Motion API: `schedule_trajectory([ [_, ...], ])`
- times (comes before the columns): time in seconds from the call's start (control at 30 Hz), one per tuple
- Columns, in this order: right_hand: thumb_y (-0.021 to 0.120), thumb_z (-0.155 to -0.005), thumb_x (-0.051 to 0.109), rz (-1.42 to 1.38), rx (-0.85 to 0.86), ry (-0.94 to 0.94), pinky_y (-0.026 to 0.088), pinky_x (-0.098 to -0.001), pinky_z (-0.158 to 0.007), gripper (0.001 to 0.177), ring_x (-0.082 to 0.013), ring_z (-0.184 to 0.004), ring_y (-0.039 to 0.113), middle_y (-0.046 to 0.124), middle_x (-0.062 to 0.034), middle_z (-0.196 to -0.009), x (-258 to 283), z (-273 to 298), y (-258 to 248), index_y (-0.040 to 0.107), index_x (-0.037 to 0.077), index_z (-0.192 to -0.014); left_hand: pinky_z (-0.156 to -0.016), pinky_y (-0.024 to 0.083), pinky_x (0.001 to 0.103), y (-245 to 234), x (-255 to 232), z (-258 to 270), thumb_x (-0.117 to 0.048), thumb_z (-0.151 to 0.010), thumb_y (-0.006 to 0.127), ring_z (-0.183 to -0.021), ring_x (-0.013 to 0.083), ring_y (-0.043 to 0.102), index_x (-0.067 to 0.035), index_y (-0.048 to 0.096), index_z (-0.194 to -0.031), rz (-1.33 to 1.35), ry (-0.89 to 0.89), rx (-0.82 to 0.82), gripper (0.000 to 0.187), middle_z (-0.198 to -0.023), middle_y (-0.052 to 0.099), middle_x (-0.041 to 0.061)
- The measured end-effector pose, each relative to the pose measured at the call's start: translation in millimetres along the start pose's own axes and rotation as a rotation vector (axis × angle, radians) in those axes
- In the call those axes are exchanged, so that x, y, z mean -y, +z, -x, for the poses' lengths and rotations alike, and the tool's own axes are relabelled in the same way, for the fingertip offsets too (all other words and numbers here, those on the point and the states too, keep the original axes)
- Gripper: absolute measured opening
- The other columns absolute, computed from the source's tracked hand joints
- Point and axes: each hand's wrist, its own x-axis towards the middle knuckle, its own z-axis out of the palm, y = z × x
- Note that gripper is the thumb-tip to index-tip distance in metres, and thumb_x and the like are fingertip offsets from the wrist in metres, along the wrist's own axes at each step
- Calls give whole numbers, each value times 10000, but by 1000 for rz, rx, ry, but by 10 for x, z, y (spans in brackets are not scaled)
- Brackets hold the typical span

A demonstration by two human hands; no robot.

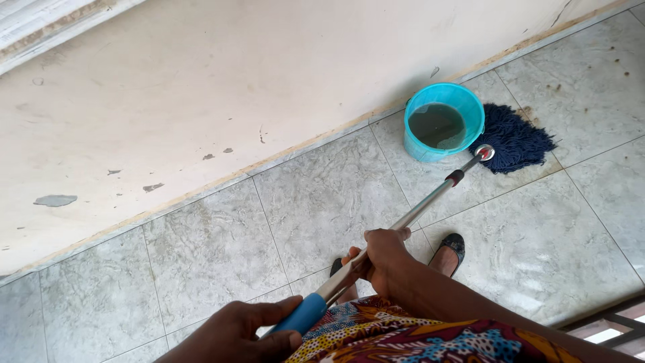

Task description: The person wrings a mop by hand over a bucket and cleans a tiled floor.

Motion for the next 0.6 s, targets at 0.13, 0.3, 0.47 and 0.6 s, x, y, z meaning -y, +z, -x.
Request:
schedule_trajectory([
  [0.13, 346, -1086, 200, -35, 43, -39, 661, -454, -737, 624, -219, -756, 608, 520, -208, -1064, 207, -211, -86, 5, 62, -1590, -923, 555, 336, -21, -518, -12, -377, -991, 659, -988, 129, 780, -207, 627, -1502, -2, 55, 69, 540, -1132, 809, 92],
  [0.3, 372, -1085, 141, -111, -38, -66, 647, -448, -748, 580, -222, -786, 598, 504, -216, -1092, 913, -728, -351, 12, 77, -1536, -420, 431, 334, 45, -1495, -97, -273, -985, 637, -441, 156, 514, -171, 661, -1469, 62, -113, -23, 495, -740, 656, 135],
  [0.47, 385, -1081, 160, -95, -21, -83, 641, -401, -667, 372, -223, -743, 655, 556, -231, -1045, 1775, -1561, -1005, 314, -3, -1408, -332, 348, 331, 295, -2475, -525, -206, -956, 617, -350, 156, 452, -165, 513, -1490, 181, -110, -25, 546, -637, 618, 109],
  [0.6, 425, -1066, 124, -141, 16, -125, 630, -434, -606, 270, -236, -715, 594, 501, -175, -982, 2555, -2367, -1770, 353, -26, -1278, -347, 398, 317, 702, -3080, -1175, -229, -950, 644, -368, 132, 457, -154, 581, -1441, 145, 56, -2, 501, -635, 539, 79],
])
